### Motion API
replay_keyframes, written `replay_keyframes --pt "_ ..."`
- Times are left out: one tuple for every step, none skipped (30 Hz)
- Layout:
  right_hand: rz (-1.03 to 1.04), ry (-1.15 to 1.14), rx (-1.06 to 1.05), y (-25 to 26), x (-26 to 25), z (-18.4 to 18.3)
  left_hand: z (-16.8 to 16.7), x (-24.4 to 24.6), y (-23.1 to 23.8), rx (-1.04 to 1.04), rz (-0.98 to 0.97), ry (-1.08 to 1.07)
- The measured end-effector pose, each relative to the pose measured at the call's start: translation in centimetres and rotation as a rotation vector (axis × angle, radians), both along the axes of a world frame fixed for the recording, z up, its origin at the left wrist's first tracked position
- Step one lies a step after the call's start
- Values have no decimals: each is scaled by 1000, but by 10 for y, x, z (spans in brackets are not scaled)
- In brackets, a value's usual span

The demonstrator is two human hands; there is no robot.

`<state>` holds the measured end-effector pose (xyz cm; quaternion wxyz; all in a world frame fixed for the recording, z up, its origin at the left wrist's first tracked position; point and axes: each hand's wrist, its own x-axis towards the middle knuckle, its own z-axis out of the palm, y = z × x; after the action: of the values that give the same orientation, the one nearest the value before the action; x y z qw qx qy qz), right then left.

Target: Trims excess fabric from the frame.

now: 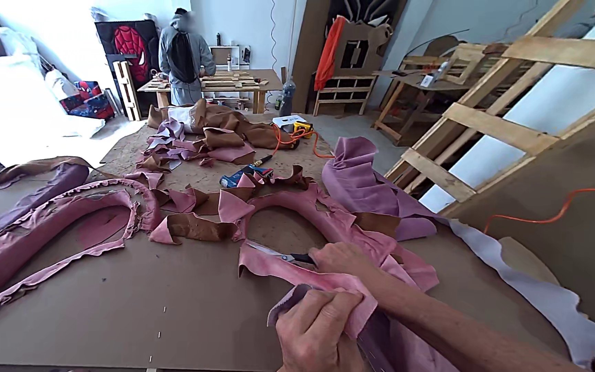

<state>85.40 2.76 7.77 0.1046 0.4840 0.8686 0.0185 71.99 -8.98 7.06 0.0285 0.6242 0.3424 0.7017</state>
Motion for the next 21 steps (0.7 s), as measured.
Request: replay_keyframes --pt "-22 -30 -60 -3 1 8 4 -3 1 -3 7 -13" --pt "-36 -41 -91 -4 1 10 6 -4 2 -6 6 -22" --pt "-32 -36 -86 -1 2 6 6 -2 2 -7 -5 -25" --pt "-27 -41 -79 5 0 1 3 4 1 -10 -19 -24" --pt "-48 -68 -116 10 -7 2 0 10 -1 -19 -30 -24" --pt "-67 -93 -153 15 -14 6 -3 15 -3 -30 -38 -22" --pt "-68 -116 -166 19 -20 8 -5 18 -4 -38 -48 -19" --pt "-55 -126 -170 22 -22 9 -7 19 -4 -37 -53 -14" --pt "-32 -120 -177 22 -22 11 -7 20 -1 -30 -50 -12" --pt "-3 -99 -182 20 -19 13 -3 19 4 -24 -44 -17" --pt "29 -61 -178 16 -13 15 4 18 12 -33 -30 -33" --pt "31 -17 -186 10 -9 22 16 13 22 -63 -2 -58" --pt "-56 -9 -264 1 -10 36 32 6 34 -112 34 -76" --pt "-103 -26 -298 0 -9 38 48 -4 49 -173 62 -76" --pt "-118 -72 -285 4 -7 29 63 -14 64 -235 59 -71" --pt "-116 -115 -255 9 -6 20 75 -23 81 -292 20 -73" --pt "-114 -125 -245 13 -7 14 84 -31 95 -354 -67 -53" --pt "-109 -115 -247 16 -11 12 91 -38 108 -412 -180 -4" --pt "-96 -105 -238 19 -15 10 97 -44 119 -454 -304 56" --pt "-82 -92 -229 22 -19 9 103 -49 129 -478 -417 113" --pt "-63 -91 -214 25 -23 7 108 -55 137 -496 -503 157"
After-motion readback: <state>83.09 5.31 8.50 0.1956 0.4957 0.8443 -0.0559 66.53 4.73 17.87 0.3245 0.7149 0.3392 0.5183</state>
